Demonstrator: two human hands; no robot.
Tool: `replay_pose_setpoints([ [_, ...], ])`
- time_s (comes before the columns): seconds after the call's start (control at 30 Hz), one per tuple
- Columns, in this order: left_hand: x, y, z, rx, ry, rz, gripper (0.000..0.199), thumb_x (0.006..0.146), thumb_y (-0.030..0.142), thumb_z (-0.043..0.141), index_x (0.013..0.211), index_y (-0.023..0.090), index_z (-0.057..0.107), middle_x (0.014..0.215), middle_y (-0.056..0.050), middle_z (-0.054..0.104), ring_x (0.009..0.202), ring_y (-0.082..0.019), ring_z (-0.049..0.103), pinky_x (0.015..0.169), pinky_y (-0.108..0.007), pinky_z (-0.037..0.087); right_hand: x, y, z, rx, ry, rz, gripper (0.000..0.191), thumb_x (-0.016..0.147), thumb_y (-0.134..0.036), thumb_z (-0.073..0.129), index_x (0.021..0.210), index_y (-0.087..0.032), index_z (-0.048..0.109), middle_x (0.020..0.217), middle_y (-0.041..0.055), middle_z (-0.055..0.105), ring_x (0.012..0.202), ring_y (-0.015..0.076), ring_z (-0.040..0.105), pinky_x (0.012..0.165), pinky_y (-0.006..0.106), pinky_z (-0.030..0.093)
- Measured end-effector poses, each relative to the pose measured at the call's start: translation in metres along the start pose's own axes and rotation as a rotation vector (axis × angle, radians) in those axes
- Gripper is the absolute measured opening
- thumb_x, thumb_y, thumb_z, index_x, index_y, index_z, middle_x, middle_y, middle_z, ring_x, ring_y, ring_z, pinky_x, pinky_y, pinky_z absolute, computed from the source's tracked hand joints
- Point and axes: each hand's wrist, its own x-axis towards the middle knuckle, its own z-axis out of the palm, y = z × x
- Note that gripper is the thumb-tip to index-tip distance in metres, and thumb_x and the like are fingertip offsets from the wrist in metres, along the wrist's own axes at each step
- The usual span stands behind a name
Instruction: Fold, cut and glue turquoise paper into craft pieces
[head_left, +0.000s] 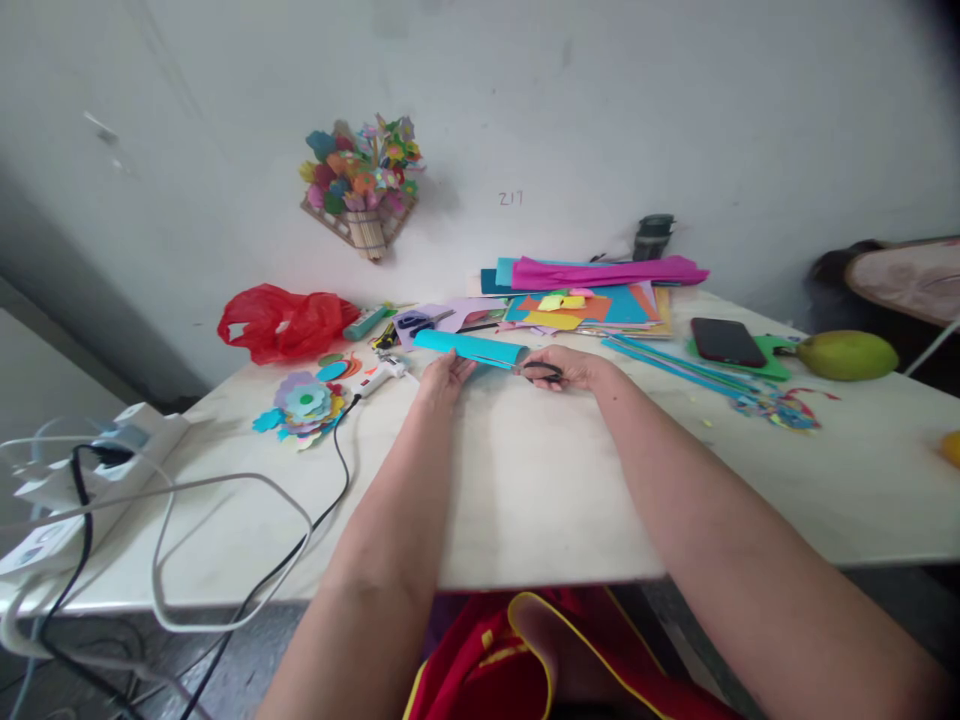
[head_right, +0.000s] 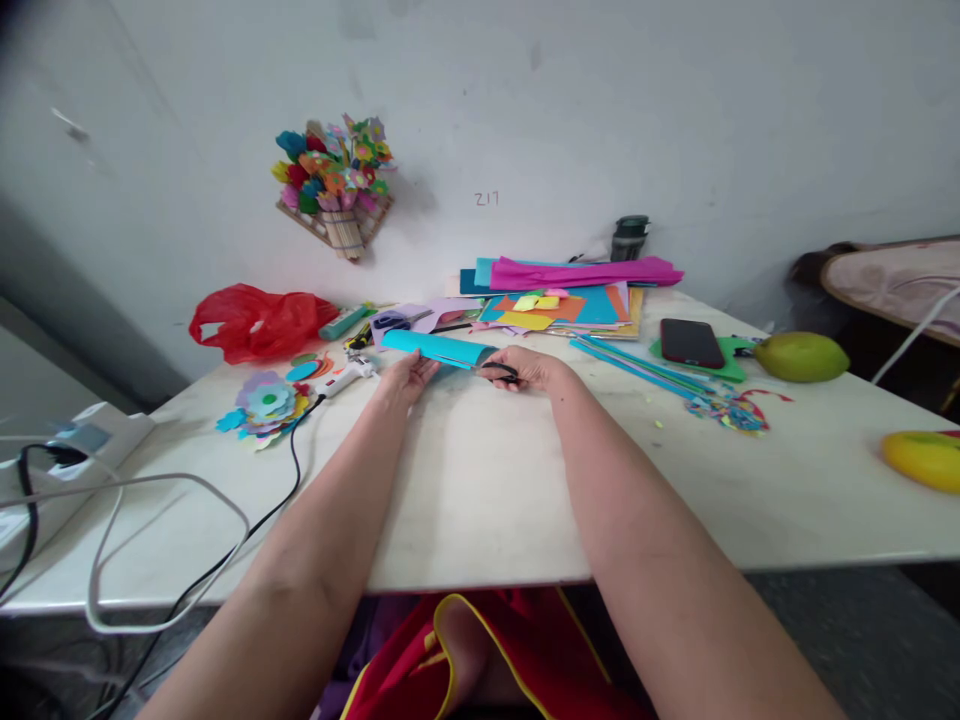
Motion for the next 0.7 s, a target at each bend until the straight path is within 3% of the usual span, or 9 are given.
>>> replay_pose_setpoints([
  [0.3,0.0039,-0.003,-0.003,0.005,-0.021,0.004,0.01,0.081,0.008,0.052,0.076,0.012,0.059,0.072,-0.006,0.067,0.075,-0.017,0.066,0.077,-0.033,0.054,-0.0011,-0.0013,-0.0002,-0.005,-0.001,0.03,0.019,0.073,-0.03,0.059,0.081,-0.013,0.054,0.048,-0.0025,0.053,0.032,0.0031,0.038,0.03,0.014,0.022],
  [0.53,0.0014,-0.0026,-0.0007,0.042,-0.044,0.004,0.01,0.082,0.008,0.05,0.079,0.012,0.059,0.07,-0.006,0.067,0.07,-0.017,0.066,0.075,-0.034,0.055,-0.0014,-0.0033,0.0019,-0.015,0.025,0.047,0.016,0.073,-0.028,0.059,0.075,-0.014,0.052,0.048,-0.0017,0.054,0.032,0.0033,0.04,0.029,0.014,0.023],
  [0.7,0.0016,-0.0027,0.0003,0.022,-0.031,-0.019,0.011,0.081,0.008,0.051,0.086,0.012,0.06,0.072,-0.007,0.067,0.077,-0.019,0.066,0.078,-0.035,0.054,0.0005,-0.0013,0.0011,-0.012,0.027,0.045,0.019,0.073,-0.031,0.06,0.073,-0.015,0.05,0.049,-0.002,0.055,0.031,0.0035,0.04,0.028,0.015,0.023],
])
